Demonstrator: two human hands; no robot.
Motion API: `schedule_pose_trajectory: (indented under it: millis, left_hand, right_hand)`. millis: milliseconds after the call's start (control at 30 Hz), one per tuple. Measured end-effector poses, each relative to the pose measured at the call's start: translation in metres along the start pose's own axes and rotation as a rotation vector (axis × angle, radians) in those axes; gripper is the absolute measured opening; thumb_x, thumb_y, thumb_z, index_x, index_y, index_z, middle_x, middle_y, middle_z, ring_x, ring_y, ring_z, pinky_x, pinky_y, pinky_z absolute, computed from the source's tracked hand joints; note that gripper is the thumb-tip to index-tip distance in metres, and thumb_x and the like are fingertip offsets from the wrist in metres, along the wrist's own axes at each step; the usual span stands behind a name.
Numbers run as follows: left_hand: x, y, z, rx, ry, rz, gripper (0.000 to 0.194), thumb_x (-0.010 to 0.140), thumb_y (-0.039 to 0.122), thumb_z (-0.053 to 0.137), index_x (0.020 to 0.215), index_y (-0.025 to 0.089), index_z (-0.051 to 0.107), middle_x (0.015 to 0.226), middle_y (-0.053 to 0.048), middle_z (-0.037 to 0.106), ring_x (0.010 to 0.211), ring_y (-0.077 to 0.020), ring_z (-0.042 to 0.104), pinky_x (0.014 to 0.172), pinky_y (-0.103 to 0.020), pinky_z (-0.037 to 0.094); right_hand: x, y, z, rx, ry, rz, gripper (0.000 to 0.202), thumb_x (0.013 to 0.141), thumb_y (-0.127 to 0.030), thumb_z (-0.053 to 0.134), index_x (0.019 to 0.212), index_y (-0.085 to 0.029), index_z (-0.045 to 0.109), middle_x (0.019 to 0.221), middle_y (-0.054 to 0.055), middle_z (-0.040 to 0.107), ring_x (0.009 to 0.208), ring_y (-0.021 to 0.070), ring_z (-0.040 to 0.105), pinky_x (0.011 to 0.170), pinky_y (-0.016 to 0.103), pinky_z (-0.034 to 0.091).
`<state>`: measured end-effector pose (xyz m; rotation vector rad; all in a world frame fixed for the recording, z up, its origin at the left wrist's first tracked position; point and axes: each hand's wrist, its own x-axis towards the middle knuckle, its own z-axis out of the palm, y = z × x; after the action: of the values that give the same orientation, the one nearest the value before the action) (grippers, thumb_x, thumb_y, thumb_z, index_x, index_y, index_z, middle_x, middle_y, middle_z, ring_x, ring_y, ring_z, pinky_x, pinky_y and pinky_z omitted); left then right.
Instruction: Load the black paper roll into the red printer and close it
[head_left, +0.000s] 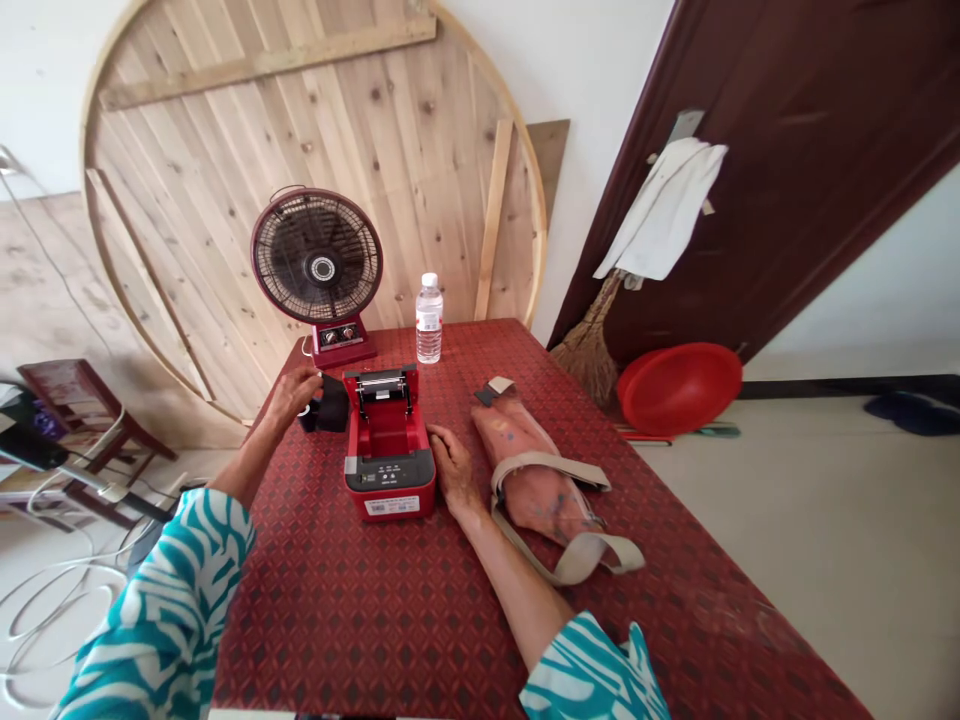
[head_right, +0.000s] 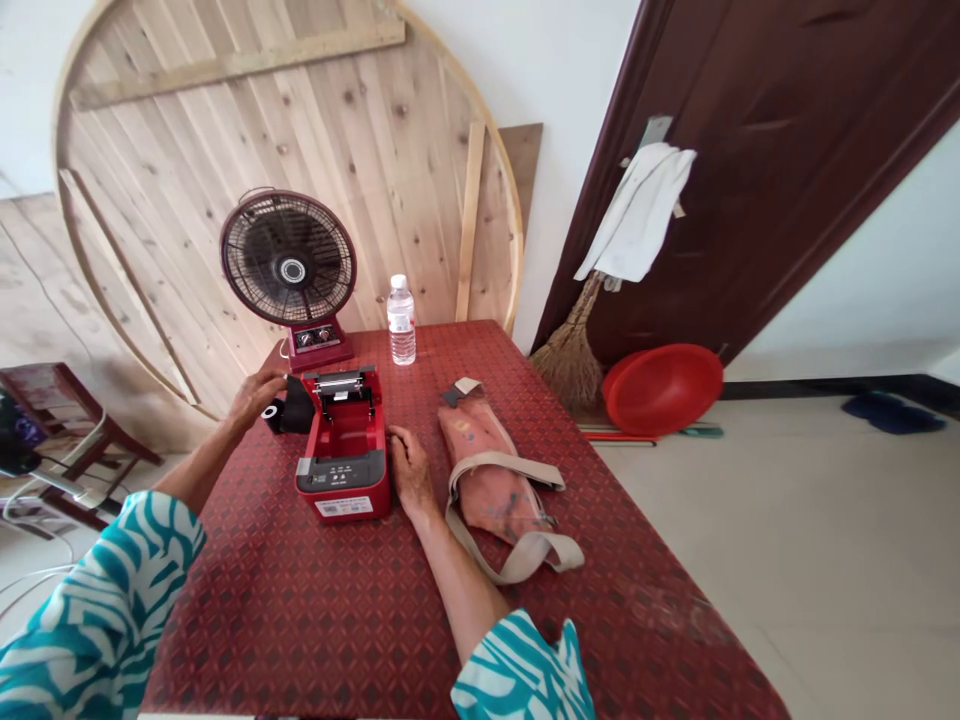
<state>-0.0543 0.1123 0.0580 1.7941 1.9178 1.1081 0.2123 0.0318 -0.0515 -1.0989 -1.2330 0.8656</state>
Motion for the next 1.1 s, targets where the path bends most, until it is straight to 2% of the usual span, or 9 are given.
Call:
schedule_pose_trajectory:
  millis: [133,267,367,467,600,700,867,1000,1100]
  left_hand:
    - [-0.021,0.006,-0.034,-0.4,-0.058,-0.025,0.04,0.071,0.044,0.053,0.094,0.014,0.066,0.081,-0.005,0.071,0.073,-0.0199,0.063,0.062,-0.027,0.049]
    - [-0.054,0.026,-0.053,-0.513,-0.208,-0.054,0.05,0.069,0.05,0.061,0.105,0.015,0.065,0.078,-0.006,0.071,0.064,-0.0201,0.062,0.055,-0.027,0.048]
    - [-0.071,0.046,-0.045,-0.388,-0.357,0.072,0.055,0.069,0.053,0.065,0.11,0.016,0.065,0.087,-0.008,0.072,0.075,-0.0235,0.066,0.066,-0.032,0.052]
    - [-0.077,0.062,-0.025,-0.14,-0.491,0.265,0.046,0.072,0.05,0.063,0.106,0.02,0.068,0.098,-0.007,0.072,0.09,-0.0251,0.065,0.08,-0.034,0.051]
    - [-0.073,0.072,0.002,0.156,-0.524,0.401,0.034,0.078,0.037,0.056,0.107,0.023,0.068,0.112,-0.006,0.07,0.102,-0.026,0.063,0.092,-0.036,0.047]
    - [-0.067,0.077,0.016,0.296,-0.562,0.42,0.032,0.076,0.03,0.058,0.105,0.025,0.069,0.113,-0.006,0.07,0.107,-0.0284,0.062,0.096,-0.037,0.044]
    - [-0.064,0.086,0.029,0.367,-0.637,0.398,0.022,0.072,0.03,0.062,0.093,0.027,0.071,0.101,-0.004,0.073,0.101,-0.0289,0.064,0.09,-0.035,0.046]
    - [-0.068,0.086,0.022,0.375,-0.546,0.372,0.021,0.073,0.031,0.061,0.09,0.026,0.071,0.092,-0.005,0.073,0.09,-0.0278,0.067,0.083,-0.035,0.048]
    - [-0.072,0.081,0.008,0.191,-0.488,0.295,0.028,0.073,0.036,0.059,0.096,0.023,0.069,0.085,-0.005,0.072,0.082,-0.0254,0.066,0.075,-0.033,0.049]
  right_hand:
    - [0.0,0.001,0.001,0.01,0.004,0.0,0.032,0.081,-0.04,0.046,0.096,-0.022,0.069,0.1,0.005,0.072,0.098,0.0234,0.063,0.089,0.037,0.047]
    - [0.0,0.002,0.003,0.005,0.008,-0.005,0.031,0.081,-0.039,0.046,0.095,-0.023,0.069,0.1,0.005,0.072,0.096,0.0228,0.063,0.088,0.037,0.047]
    - [0.0,0.003,0.004,0.001,0.025,-0.013,0.03,0.081,-0.037,0.046,0.094,-0.023,0.069,0.098,0.004,0.072,0.095,0.0219,0.063,0.087,0.036,0.047]
    - [0.0,0.002,0.004,0.004,0.025,-0.028,0.029,0.08,-0.036,0.046,0.092,-0.023,0.068,0.097,0.004,0.072,0.095,0.0216,0.063,0.087,0.035,0.047]
    - [-0.001,-0.002,0.003,0.016,0.011,-0.038,0.029,0.08,-0.036,0.045,0.092,-0.023,0.068,0.095,0.004,0.071,0.094,0.0213,0.063,0.087,0.035,0.047]
    - [-0.001,-0.003,0.002,0.016,0.002,-0.044,0.03,0.082,-0.036,0.045,0.094,-0.022,0.068,0.097,0.004,0.071,0.095,0.0211,0.063,0.087,0.034,0.047]
    - [0.0,-0.001,0.003,0.023,0.01,-0.06,0.029,0.083,-0.035,0.045,0.095,-0.022,0.068,0.097,0.004,0.07,0.095,0.0202,0.063,0.087,0.033,0.047]
    - [0.0,0.001,0.004,0.029,0.02,-0.065,0.028,0.083,-0.035,0.045,0.095,-0.023,0.067,0.097,0.004,0.071,0.094,0.0197,0.063,0.087,0.033,0.047]
    - [0.001,0.0,0.004,0.025,0.016,-0.056,0.029,0.082,-0.035,0.045,0.094,-0.023,0.067,0.097,0.004,0.07,0.095,0.02,0.063,0.088,0.033,0.047]
